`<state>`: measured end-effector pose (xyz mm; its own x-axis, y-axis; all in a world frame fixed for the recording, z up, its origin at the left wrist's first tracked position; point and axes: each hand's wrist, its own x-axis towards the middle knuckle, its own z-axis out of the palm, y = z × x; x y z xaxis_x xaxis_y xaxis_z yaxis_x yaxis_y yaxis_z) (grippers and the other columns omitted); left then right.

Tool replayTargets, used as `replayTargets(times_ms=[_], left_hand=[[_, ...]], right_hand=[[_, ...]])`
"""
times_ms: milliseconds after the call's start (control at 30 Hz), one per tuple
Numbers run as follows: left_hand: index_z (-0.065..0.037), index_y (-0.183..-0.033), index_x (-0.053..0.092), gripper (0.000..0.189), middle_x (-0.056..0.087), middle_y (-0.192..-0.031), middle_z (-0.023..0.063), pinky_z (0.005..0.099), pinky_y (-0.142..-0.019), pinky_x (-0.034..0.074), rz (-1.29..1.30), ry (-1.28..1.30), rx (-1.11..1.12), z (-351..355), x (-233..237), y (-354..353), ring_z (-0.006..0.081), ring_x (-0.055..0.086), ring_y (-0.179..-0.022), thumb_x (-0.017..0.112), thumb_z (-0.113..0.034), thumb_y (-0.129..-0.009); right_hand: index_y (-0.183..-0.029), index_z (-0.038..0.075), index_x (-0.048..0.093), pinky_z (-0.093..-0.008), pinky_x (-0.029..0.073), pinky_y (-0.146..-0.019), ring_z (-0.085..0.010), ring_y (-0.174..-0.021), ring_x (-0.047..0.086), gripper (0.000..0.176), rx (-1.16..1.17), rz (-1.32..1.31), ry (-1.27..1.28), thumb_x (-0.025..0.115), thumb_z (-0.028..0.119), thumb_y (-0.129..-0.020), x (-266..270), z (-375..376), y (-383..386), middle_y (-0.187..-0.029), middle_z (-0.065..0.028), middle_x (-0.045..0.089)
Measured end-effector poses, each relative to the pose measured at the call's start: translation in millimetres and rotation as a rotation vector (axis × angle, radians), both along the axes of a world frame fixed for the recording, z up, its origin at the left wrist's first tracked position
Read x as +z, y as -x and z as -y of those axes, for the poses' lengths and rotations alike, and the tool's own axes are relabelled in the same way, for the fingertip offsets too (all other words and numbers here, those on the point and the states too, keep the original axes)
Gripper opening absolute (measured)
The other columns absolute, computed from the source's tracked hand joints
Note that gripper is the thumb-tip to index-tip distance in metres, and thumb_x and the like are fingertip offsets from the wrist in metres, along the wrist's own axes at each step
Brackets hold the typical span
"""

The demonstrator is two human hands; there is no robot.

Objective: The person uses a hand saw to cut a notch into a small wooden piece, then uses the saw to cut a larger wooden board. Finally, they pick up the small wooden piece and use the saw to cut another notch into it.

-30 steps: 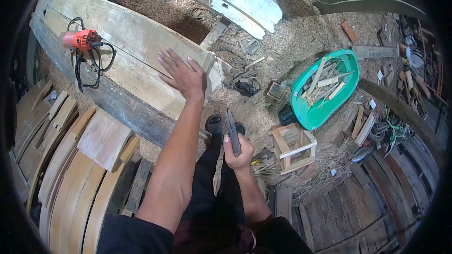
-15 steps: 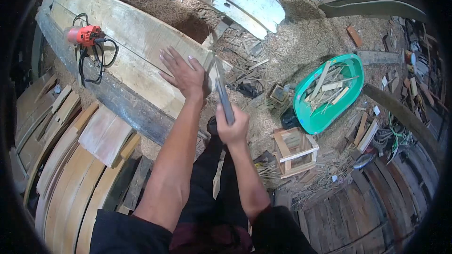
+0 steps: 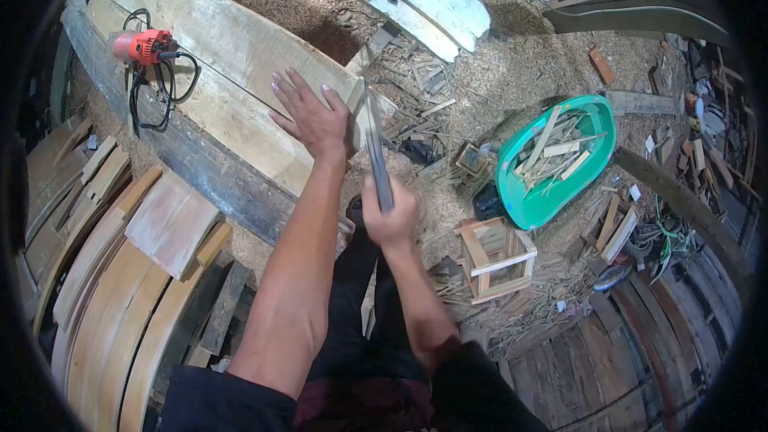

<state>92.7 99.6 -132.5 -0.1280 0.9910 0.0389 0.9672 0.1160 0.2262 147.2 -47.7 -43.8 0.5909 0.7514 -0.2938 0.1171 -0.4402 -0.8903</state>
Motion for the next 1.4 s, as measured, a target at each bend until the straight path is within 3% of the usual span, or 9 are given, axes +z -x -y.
replayTargets(times_ms=[100, 300, 500, 633, 833, 967, 1033, 1167, 1400], left_hand=[[-0.006, -0.155, 0.025, 0.073, 0.017, -0.163, 0.0178, 0.06, -0.118, 0.007, -0.004, -0.017, 0.005, -1.3, -3.7, 1.5, 0.0316, 0.016, -0.151, 0.048, -0.035, -0.092], [-0.005, -0.155, 0.026, 0.074, 0.017, -0.163, 0.018, 0.0609, -0.118, 0.007, 0.012, -0.021, 0.006, 1.5, -4.4, 0.2, 0.0311, 0.016, -0.151, 0.047, -0.035, -0.091], [-0.006, -0.154, 0.027, 0.072, 0.02, -0.163, 0.0167, 0.0607, -0.118, 0.008, -0.004, -0.043, 0.007, 0.2, -5.9, 2.2, 0.031, 0.017, -0.151, 0.046, -0.036, -0.092], [-0.006, -0.154, 0.027, 0.072, 0.019, -0.163, 0.0165, 0.0613, -0.118, 0.007, 0.037, -0.047, 0.051, -14.2, -2.2, -6.4, 0.0305, 0.017, -0.151, 0.044, -0.036, -0.092], [-0.007, -0.155, 0.026, 0.066, 0.018, -0.163, 0.0161, 0.0616, -0.118, 0.004, 0.083, -0.054, 0.029, -8.8, -5.9, 2.3, 0.0301, 0.014, -0.151, 0.041, -0.034, -0.096], [-0.008, -0.155, 0.025, 0.068, 0.018, -0.163, 0.0164, 0.0618, -0.117, 0.004, 0.066, -0.042, 0.024, -8.5, -4.1, 1.2, 0.0303, 0.013, -0.152, 0.043, -0.039, -0.097], [-0.005, -0.154, 0.024, 0.08, 0.018, -0.162, 0.0182, 0.0632, -0.117, 0.005, 0.019, -0.039, 0.014, -14.1, -3.4, 1.5, 0.031, 0.013, -0.151, 0.046, -0.052, -0.093], [-0.002, -0.155, 0.021, 0.095, 0.014, -0.163, 0.0199, 0.0621, -0.117, 0.001, 0.049, -0.007, 0.022, -11.4, 1.1, -0.3, 0.0313, 0.009, -0.152, 0.046, -0.066, -0.089], [-0.002, -0.156, 0.016, 0.086, 0.01, -0.164, 0.0201, 0.0611, -0.117, -0.002, 0.017, 0.032, 0.015, -12.4, -2.0, -1.7, 0.0313, 0.005, -0.153, 0.041, -0.058, -0.095]], right_hand=[[-0.069, 0.002, 0.056, -0.0319, 0.037, -0.046, -0.0086, -0.048, 0.047, 0.028, -0.097, -0.051, 0.028, 0.066, 0.016, -0.09, 25.2, 58.7, 24.5, -0.052, -0.0036, 0.047], [-0.074, 0.0, 0.062, -0.0297, 0.041, -0.048, -0.0081, -0.05, 0.051, 0.019, -0.023, -0.068, 0.052, 0.067, 0.012, -0.088, -8.4, -4.4, -1.9, -0.053, -0.0043, 0.05], [-0.068, 0.003, 0.057, -0.0319, 0.04, -0.046, -0.0095, -0.047, 0.049, 0.025, -0.064, -0.019, 0.051, 0.066, 0.015, -0.088, 30.2, 65.6, 20.1, -0.051, -0.0038, 0.047], [-0.072, 0.003, 0.06, -0.0305, 0.043, -0.049, -0.0081, -0.049, 0.052, 0.019, 0.141, -0.068, 0.057, 0.067, 0.012, -0.087, 22.2, 38.0, 19.5, -0.052, -0.0039, 0.049], [-0.071, 0.002, 0.056, -0.0291, 0.035, -0.047, -0.0072, -0.051, 0.042, 0.026, -0.06, -0.203, 0.053, 0.067, 0.016, -0.091, 15.3, 55.4, -9.4, -0.054, -0.003, 0.044], [-0.072, 0.002, 0.056, -0.0299, 0.034, -0.046, -0.0076, -0.051, 0.041, 0.03, 0.142, -0.068, 0.015, 0.068, 0.02, -0.092, 24.5, 61.6, -30.5, -0.053, -0.002, 0.042], [-0.071, 0.002, 0.056, -0.0303, 0.034, -0.046, -0.0078, -0.051, 0.04, 0.032, 0.191, 0.061, -0.062, 0.068, 0.023, -0.092, 30.1, 54.5, -24.8, -0.053, -0.0017, 0.041], [-0.072, 0.002, 0.056, -0.0331, 0.037, -0.047, -0.0112, -0.048, 0.046, 0.03, 0.01, -0.303, 0.056, 0.07, 0.021, -0.09, -7.6, 7.2, -16.7, -0.053, -0.0055, 0.047], [-0.075, 0.001, 0.063, -0.0322, 0.042, -0.049, -0.0134, -0.048, 0.054, 0.022, 0.014, -0.051, 0.087, 0.065, 0.017, -0.09, 29.6, 54.4, 5.9, -0.053, -0.0079, 0.05]])
